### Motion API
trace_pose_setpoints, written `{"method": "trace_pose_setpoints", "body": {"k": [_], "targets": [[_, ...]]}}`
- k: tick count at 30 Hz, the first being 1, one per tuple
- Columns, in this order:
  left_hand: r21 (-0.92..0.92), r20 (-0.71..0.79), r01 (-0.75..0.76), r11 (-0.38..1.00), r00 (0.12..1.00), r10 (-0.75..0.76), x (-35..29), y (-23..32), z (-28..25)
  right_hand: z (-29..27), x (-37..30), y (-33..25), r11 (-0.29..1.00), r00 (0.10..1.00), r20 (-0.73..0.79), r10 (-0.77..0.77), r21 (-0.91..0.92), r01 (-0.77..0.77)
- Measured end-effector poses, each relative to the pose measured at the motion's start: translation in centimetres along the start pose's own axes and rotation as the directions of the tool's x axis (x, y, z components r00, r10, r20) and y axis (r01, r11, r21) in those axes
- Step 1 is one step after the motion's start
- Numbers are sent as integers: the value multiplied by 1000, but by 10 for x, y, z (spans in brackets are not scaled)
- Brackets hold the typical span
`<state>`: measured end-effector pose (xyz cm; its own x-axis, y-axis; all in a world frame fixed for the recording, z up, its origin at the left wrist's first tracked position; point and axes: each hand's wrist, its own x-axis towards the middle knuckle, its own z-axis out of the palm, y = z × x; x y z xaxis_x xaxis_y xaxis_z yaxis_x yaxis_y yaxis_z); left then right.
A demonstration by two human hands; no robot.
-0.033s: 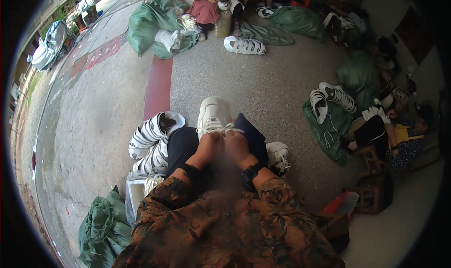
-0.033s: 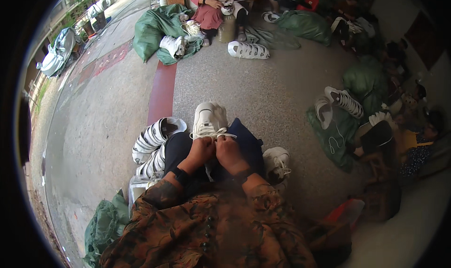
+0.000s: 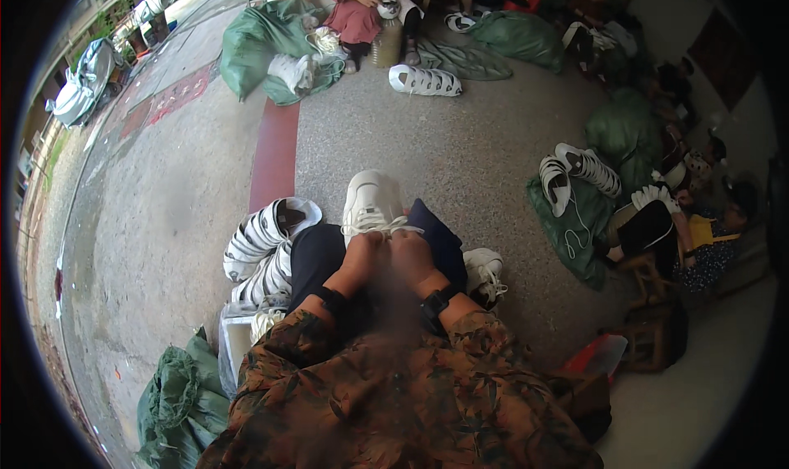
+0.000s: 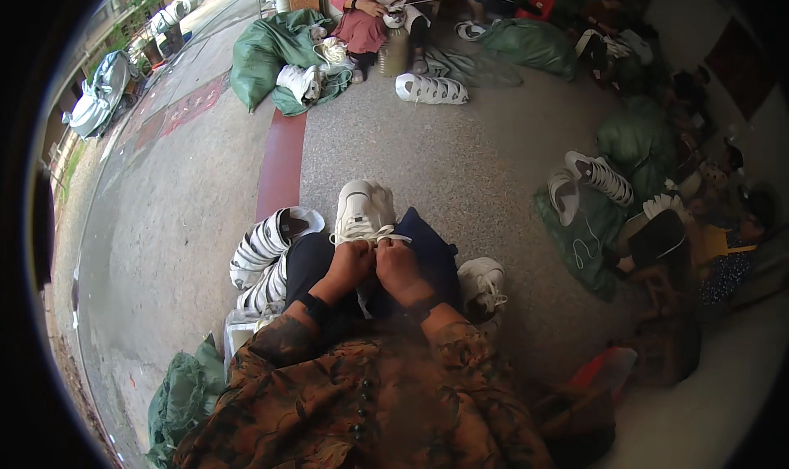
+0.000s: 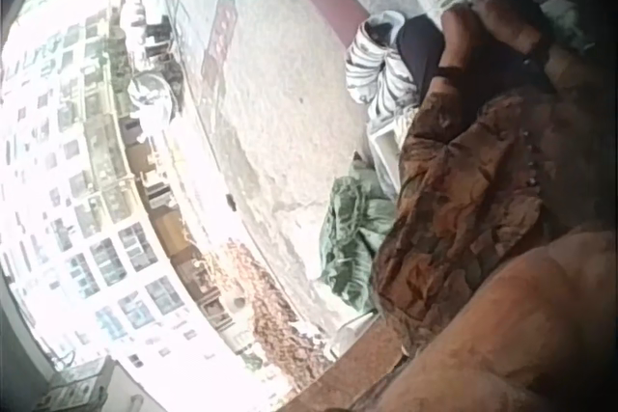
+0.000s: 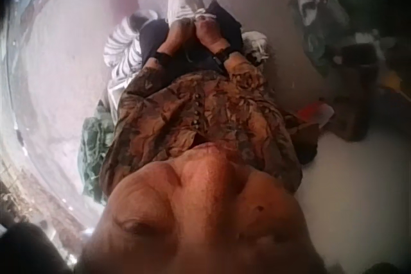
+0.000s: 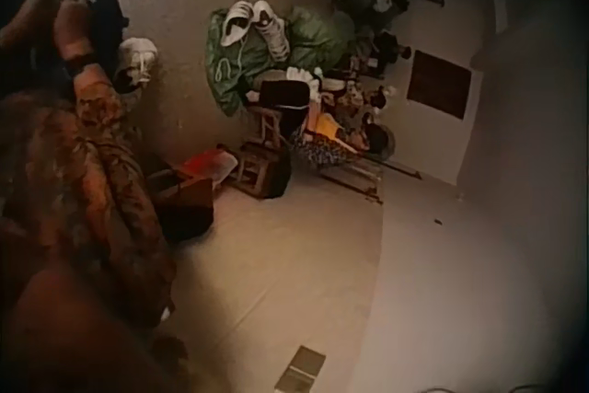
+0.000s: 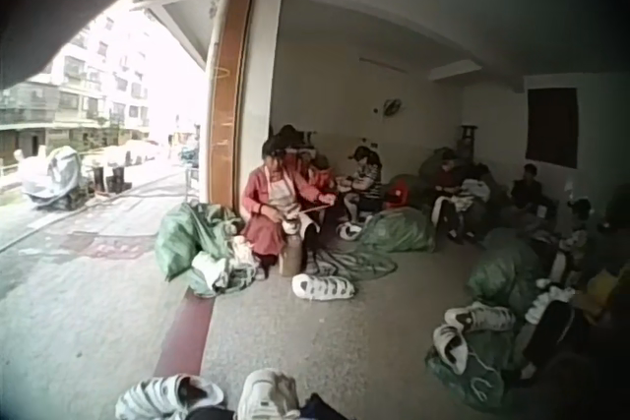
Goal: The person threads white shoelaces through the eyelets of a white sneaker held on their lap. They pull the laces tight and adjust the shoe's tongue while sitting on the floor surrounded by piles of shoes and green sacks.
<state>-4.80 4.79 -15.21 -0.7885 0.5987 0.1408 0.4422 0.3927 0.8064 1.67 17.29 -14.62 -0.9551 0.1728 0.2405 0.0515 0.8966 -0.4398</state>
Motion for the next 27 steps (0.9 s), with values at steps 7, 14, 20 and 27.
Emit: {"method": "trace_pose_setpoints", "body": {"k": [7, 14, 20, 27], "targets": [[139, 8, 44, 989, 999, -45, 4, 14, -2, -6, 1, -6, 997, 1000, 24, 19, -78, -17], [136, -62, -35, 990, 997, 43, -3, 13, -2, -2, 4, -5, 994, 997, 70, 43, -104, -35], [218, 3, 54, 975, 998, -56, 9, 9, -1, -17, 6, -6, 1000, 999, 46, 9, 20, -10], [359, 36, 77, 930, 995, -97, 28, 14, 3, 16, 10, 18, 972, 987, -154, 48, 236, -10]]}}
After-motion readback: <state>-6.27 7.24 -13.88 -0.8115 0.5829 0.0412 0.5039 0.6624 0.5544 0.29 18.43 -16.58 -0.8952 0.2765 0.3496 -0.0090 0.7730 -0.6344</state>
